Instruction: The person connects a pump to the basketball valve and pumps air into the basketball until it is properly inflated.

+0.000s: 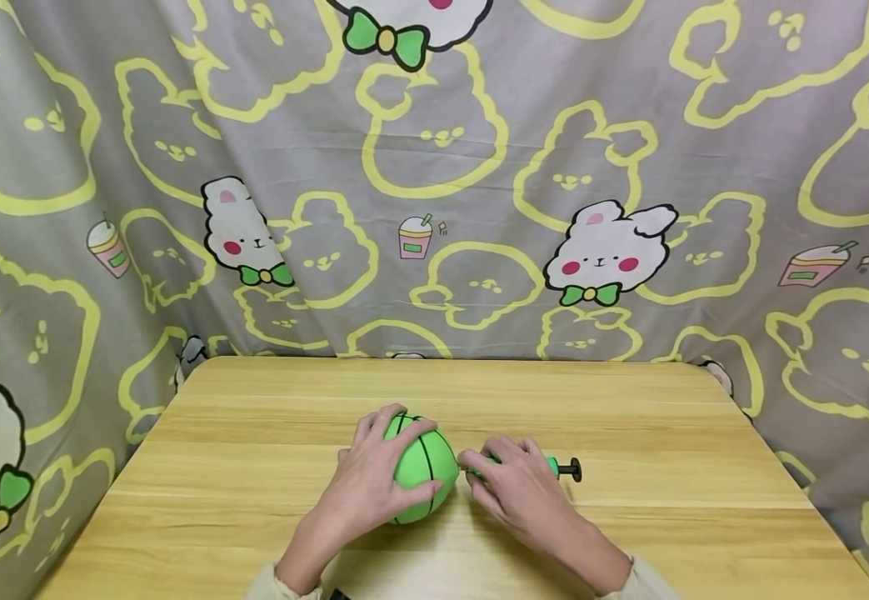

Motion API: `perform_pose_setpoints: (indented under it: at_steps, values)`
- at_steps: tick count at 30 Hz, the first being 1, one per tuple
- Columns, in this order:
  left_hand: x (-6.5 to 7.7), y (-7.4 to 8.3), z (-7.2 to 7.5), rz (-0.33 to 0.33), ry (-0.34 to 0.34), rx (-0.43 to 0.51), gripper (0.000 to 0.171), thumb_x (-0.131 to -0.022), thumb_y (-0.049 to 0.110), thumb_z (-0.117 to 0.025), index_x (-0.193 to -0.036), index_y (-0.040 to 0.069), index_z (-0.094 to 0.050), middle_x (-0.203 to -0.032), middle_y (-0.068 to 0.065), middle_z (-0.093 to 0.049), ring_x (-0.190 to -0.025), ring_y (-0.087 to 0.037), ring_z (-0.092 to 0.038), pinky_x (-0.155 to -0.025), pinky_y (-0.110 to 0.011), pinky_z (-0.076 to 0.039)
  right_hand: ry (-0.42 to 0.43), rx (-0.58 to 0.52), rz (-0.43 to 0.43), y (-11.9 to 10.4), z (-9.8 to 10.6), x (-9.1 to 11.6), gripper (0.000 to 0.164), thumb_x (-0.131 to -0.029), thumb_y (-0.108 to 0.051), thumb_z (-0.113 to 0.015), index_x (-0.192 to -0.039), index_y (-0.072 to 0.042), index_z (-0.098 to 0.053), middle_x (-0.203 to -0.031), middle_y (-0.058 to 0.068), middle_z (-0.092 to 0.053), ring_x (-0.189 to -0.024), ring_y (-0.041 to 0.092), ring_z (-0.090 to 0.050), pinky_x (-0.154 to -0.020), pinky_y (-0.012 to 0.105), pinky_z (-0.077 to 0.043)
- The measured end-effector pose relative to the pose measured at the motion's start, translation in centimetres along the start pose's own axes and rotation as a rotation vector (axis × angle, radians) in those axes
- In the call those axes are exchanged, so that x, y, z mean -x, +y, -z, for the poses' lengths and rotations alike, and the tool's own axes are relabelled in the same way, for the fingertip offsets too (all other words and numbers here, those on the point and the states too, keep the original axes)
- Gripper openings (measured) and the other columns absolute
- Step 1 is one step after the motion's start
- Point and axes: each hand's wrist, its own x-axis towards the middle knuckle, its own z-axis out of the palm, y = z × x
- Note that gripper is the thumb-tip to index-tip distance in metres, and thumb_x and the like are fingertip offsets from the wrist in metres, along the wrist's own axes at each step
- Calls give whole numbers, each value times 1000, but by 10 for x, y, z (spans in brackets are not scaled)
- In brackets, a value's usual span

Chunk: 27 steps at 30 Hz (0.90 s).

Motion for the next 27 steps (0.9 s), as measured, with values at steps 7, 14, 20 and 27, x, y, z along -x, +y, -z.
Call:
perform_pose_setpoints:
  at_steps: [7,14,20,27]
  values:
    - [0,0,-1,7,1,-8,63,-77,53,-81,-135,39,-61,-147,-9,-44,-131,-38,-41,-68,-61,-50,1,7,-9,0,1,0,14,-91,-21,-69,-101,-30,-66,-81,-12,-54,-77,8,-53,-71,34,-37]
    - [-1,2,-2,4,-6,-2,63,-77,53,-81,-135,37,-62,-147,-10,-44,-131,-38,-41,-68,-61,-50,-6,12,-16,4,3,3,15,-90,-21,-71,-101,-29,-66,-81,-11,-55,-77,8,-54,-70,33,-37]
    - [-4,3,-4,11,-9,19,66,-77,54,-81,-137,37,-61,-148,-11,-43,-132,-38,-41,-70,-62,-50,-15,23,-17,11,9,8,14,-91,-22,-71,-103,-27,-67,-81,-11,-56,-77,9,-56,-70,33,-39]
    - [-2,-18,7,84,4,135,68,-78,51,-84,-140,37,-59,-147,-10,-45,-128,-37,-46,-78,-63,-53,-18,12,-183,35,31,26,18,-91,-15,-75,-101,-27,-67,-86,-13,-68,-83,9,-63,-73,45,-50]
